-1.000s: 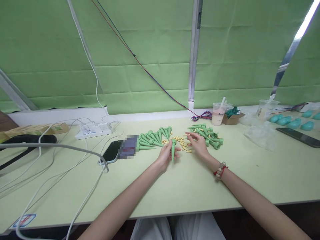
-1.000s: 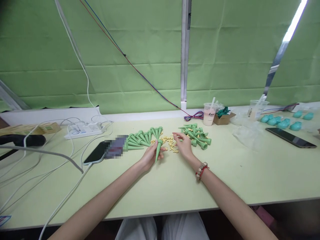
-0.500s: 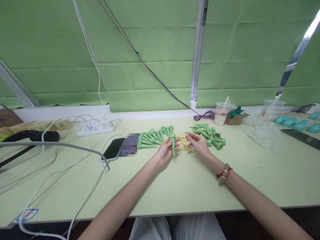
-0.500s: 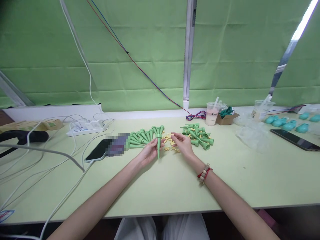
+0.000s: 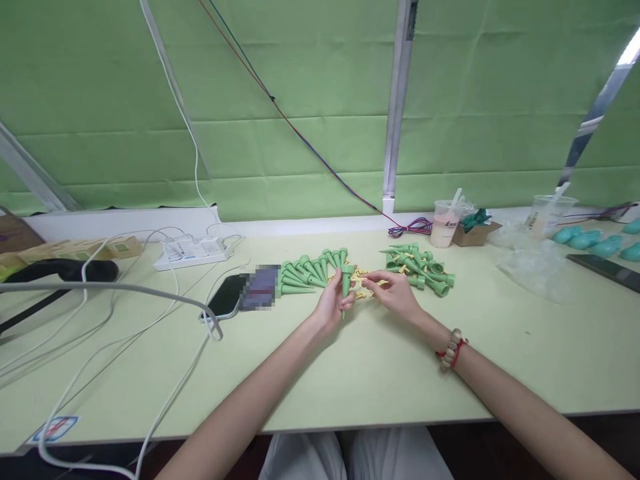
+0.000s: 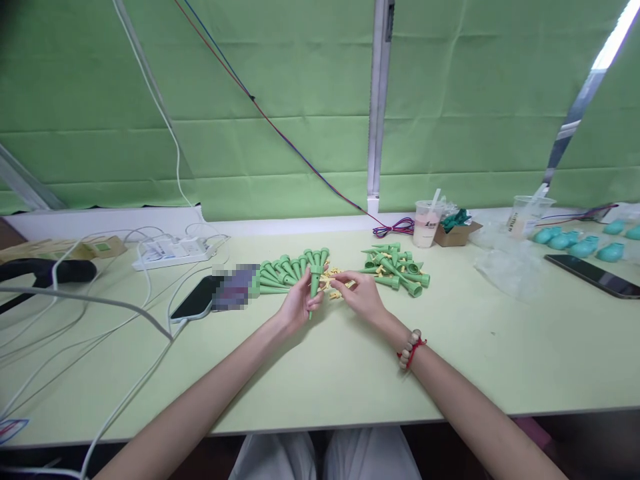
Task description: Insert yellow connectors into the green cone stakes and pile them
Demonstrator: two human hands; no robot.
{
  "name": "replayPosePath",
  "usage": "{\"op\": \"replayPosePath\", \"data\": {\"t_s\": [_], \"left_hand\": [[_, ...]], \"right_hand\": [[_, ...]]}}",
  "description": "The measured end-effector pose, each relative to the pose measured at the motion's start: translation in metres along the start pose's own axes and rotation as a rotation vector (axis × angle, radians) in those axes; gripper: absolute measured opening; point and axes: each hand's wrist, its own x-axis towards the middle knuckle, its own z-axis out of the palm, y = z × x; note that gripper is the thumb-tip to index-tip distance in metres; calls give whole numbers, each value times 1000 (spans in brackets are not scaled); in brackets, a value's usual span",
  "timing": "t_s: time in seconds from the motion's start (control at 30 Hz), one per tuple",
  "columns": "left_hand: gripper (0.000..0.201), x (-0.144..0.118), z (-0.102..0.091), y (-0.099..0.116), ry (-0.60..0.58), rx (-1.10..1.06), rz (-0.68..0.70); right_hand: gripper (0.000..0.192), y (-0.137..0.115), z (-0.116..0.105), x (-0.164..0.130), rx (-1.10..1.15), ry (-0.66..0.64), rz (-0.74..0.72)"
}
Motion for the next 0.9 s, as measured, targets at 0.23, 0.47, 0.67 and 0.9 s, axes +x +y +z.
{"op": "replayPosePath", "data": {"t_s": [0.23, 0.47, 0.67, 0.9], "left_hand": [[40, -2, 2, -1, -18, 40, 58], [51, -3, 2, -4, -21, 140, 169], [54, -3, 0, 0, -25, 232, 264], [60, -4, -4, 4, -72, 383, 327]], "right_hand": [[19, -9, 0, -4, 10, 38, -71], [18, -9, 0, -4, 14, 63, -82], [19, -11, 0, -5, 63, 85, -27], [25, -14, 5, -6, 232, 50, 123]]}}
